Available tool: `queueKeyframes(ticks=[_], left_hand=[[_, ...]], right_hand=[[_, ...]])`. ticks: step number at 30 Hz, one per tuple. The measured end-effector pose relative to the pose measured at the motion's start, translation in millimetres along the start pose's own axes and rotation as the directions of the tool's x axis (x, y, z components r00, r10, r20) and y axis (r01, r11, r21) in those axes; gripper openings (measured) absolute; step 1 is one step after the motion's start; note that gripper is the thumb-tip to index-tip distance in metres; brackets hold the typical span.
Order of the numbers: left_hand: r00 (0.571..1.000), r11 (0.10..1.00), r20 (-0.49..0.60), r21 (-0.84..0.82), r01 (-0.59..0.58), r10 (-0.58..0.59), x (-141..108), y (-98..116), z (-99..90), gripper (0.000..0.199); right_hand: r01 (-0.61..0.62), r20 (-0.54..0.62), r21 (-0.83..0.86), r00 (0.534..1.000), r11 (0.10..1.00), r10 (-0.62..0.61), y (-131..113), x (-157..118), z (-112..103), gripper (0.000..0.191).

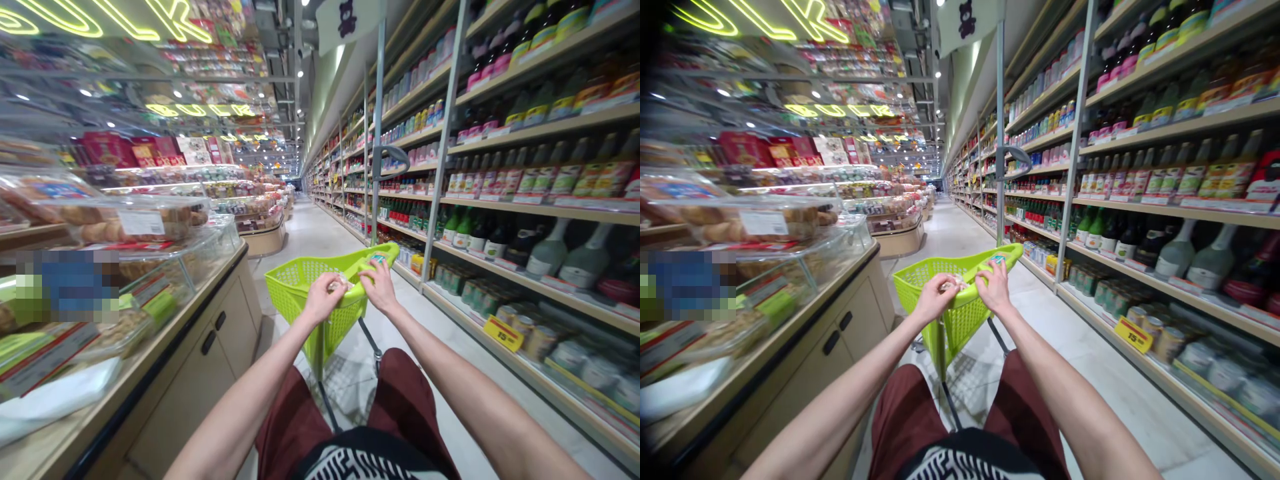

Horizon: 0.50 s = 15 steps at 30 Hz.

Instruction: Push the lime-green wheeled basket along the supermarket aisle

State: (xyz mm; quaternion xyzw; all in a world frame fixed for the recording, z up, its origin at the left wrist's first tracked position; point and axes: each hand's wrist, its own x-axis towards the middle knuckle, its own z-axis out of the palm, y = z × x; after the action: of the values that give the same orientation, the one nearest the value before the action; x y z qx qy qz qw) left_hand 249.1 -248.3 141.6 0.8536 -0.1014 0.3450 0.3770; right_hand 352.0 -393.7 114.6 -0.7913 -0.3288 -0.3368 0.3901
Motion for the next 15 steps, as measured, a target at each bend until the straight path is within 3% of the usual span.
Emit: queueKeyframes(ticks=[4,8,10,12,15], left_hand=[[1.0,1.0,-0.025,0.003,0.007,-0.007,2,-3,2.5,0.004],[0.996,0.984,-0.086,0.179,0.025,-0.009,0,-36,-14.2,0.04],[0.994,0.968,-0.11,0.245,0.046,-0.019,0,-47,-19.8,0.044],[0.997,0.969,-0.065,0.244,0.043,-0.027,0,-46,-17.7,0.041],[0.998,0.989,0.05,0.144,0.024,-0.031,3,-20,-1.2,0.037]], right_hand=[[0.021,0.04,0.028,0.999,0.999,-0.023,15,5,-9,0.025],[0.04,0.102,0.041,0.994,0.998,-0.044,30,10,-15,0.026],[0.041,0.113,0.035,0.993,0.999,-0.044,34,12,-18,0.027],[0.017,0.096,0.019,0.995,1.0,-0.019,33,12,-20,0.028],[-0.109,0.04,0.007,0.993,0.994,0.108,21,9,-23,0.034]])
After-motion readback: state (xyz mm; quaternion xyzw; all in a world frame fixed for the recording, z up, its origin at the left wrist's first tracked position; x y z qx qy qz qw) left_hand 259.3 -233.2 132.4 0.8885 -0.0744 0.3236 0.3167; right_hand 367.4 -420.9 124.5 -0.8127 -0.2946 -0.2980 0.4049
